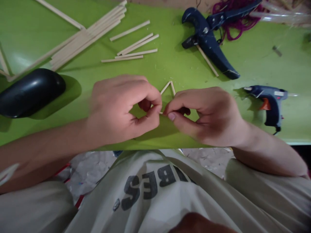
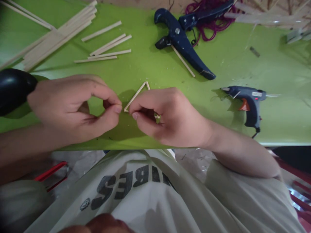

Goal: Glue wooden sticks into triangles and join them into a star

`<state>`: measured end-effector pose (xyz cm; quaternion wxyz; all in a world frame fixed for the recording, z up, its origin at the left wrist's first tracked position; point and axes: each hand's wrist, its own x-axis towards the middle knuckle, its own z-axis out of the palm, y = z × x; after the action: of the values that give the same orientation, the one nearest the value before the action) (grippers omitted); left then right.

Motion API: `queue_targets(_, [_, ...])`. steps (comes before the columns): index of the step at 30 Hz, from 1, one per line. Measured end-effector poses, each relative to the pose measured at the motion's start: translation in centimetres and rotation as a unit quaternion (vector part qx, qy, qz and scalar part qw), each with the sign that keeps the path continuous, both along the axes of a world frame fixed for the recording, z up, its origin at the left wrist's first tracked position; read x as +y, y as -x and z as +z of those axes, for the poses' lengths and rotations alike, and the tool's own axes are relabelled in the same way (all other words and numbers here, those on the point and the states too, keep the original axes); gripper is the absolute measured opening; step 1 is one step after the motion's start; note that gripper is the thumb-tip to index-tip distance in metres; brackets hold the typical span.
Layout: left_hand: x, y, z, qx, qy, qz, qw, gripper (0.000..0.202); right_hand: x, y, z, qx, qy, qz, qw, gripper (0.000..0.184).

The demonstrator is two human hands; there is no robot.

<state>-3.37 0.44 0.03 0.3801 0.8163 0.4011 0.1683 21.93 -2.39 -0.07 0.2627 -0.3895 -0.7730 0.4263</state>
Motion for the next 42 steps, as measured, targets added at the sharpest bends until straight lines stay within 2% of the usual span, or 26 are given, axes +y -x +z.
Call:
queue_targets(3, [0.0,0.1,0.0,-0.06,-0.067,0.036,0.995,0.007,0.1,-0.3,0.0,0.029,0.004,-0.017,0.999,0.015])
queue_targets(6, [0.4,0.3,-0.3,-0.099,-0.119,0.074,0.985,0.015,0.5,-1.3,0.3,0.022,-0.029,-0.08,0.996,0.008])
queue_targets(8, [1.1,0.6,-0.6,-0.068,-0.141,0.107,0.982,0.02,1.0,-2.0,0.7,-0.002,-0.032,-0.145,0.989,0.004])
queue_targets(11, [2.1,1.1,-0.8,-0.002,-0.107,0.135,0.985,0.021,1.8,-2.4,0.9,0.039,-0.017,-0.209,0.977,0.004])
queue_targets(15, [2.5,1.4,-1.0,0.004,-0.139,0.173,0.975,0.006,2.9,-2.1,-0.1,0.157,0.008,-0.166,0.974,0.011])
queue_targets(17, [2.3,1.3,-1.0,0.008,-0.136,0.169,0.976,0.004,3.3,-1.8,-0.8,0.189,0.027,-0.133,0.973,0.013])
queue_targets(23, [1.6,1.1,-1.0,-0.008,-0.098,0.144,0.985,0.006,3.4,-1.5,-1.7,0.225,0.105,-0.074,0.966,0.014])
queue_targets(28, [1.3,1.0,-1.0,-0.005,-0.093,0.122,0.988,0.005,3.3,-1.2,-1.9,0.214,0.1,-0.076,0.969,0.011])
queue_targets(30, [1.3,1.0,-0.9,-0.002,-0.096,0.118,0.988,0.001,3.4,-1.5,-2.1,0.171,0.071,-0.103,0.977,0.012])
queue_targets(34, [1.7,1.0,-1.2,0.014,-0.059,0.069,0.996,0.008,3.6,-2.9,-1.4,-0.017,-0.074,-0.179,0.981,0.017])
queue_targets(35, [1.8,1.0,-1.3,0.023,-0.051,0.049,0.997,0.013,3.5,-3.2,-1.0,-0.086,-0.094,-0.172,0.977,0.016])
queue_targets(37, [1.8,0.9,-1.5,0.069,-0.043,0.023,0.996,0.026,3.1,-3.5,0.0,-0.266,-0.048,-0.114,0.956,0.014])
queue_targets(38, [1.7,0.9,-1.6,0.103,-0.038,0.008,0.994,0.035,2.8,-3.4,0.5,-0.328,-0.031,-0.088,0.94,0.022])
queue_targets(40, [1.5,0.7,-1.7,0.152,-0.043,-0.02,0.987,0.052,2.1,-3.1,1.3,-0.394,-0.031,-0.047,0.918,0.035])
queue_targets(42, [1.2,0.6,-1.7,0.174,-0.067,-0.037,0.982,0.056,1.3,-2.5,1.7,-0.423,-0.059,-0.022,0.904,0.043])
